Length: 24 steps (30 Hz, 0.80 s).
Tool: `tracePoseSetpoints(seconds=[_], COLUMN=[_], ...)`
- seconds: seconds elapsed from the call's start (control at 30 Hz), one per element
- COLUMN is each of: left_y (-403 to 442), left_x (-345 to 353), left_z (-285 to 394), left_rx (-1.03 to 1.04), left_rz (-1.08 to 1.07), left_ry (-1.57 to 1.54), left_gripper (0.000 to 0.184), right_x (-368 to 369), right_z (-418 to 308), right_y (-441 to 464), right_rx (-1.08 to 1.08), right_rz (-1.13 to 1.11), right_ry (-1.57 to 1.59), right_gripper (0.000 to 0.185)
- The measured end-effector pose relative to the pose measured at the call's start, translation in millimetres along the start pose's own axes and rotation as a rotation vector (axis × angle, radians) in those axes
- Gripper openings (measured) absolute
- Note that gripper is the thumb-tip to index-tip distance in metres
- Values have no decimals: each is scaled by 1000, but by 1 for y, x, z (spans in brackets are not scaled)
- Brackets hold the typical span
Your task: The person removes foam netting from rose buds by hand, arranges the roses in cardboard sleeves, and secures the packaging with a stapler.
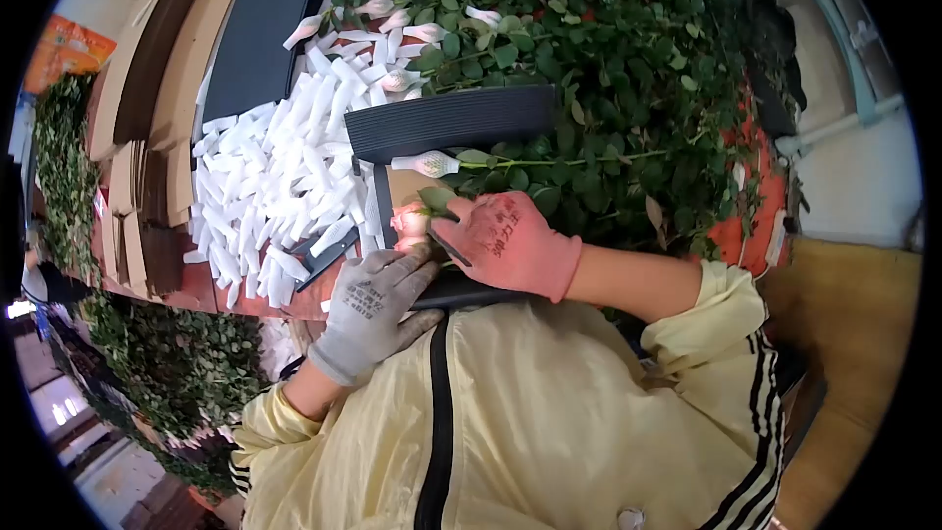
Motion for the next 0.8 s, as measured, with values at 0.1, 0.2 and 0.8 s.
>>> tracePoseSetpoints(seconds=[0.1,0.2,0.8], left_y=[-3,-2,17], left_x=[3,2,-8], left_z=[0,-2,-14], left_rx=[-10,7,-63], left_rz=[-22,-18,73], left_ry=[-32,-7,26], left_gripper=[50,49,63], right_x=[-1,30,10], right_z=[2,14,39], right_y=[3,20,27], right_rx=[92,105,196], right_rz=[178,-237,-7], right_ry=[-119,-72,-64], right_gripper=[39,37,42])
Point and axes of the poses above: each hand's wrist, its own y-axis towards the middle knuckle, its own x-axis out of the palm, z = x × y, the point moved 5 cm from there along y, towards the middle knuckle, and after that the axes turned 7 degrees about x, right-handed, at the moved point
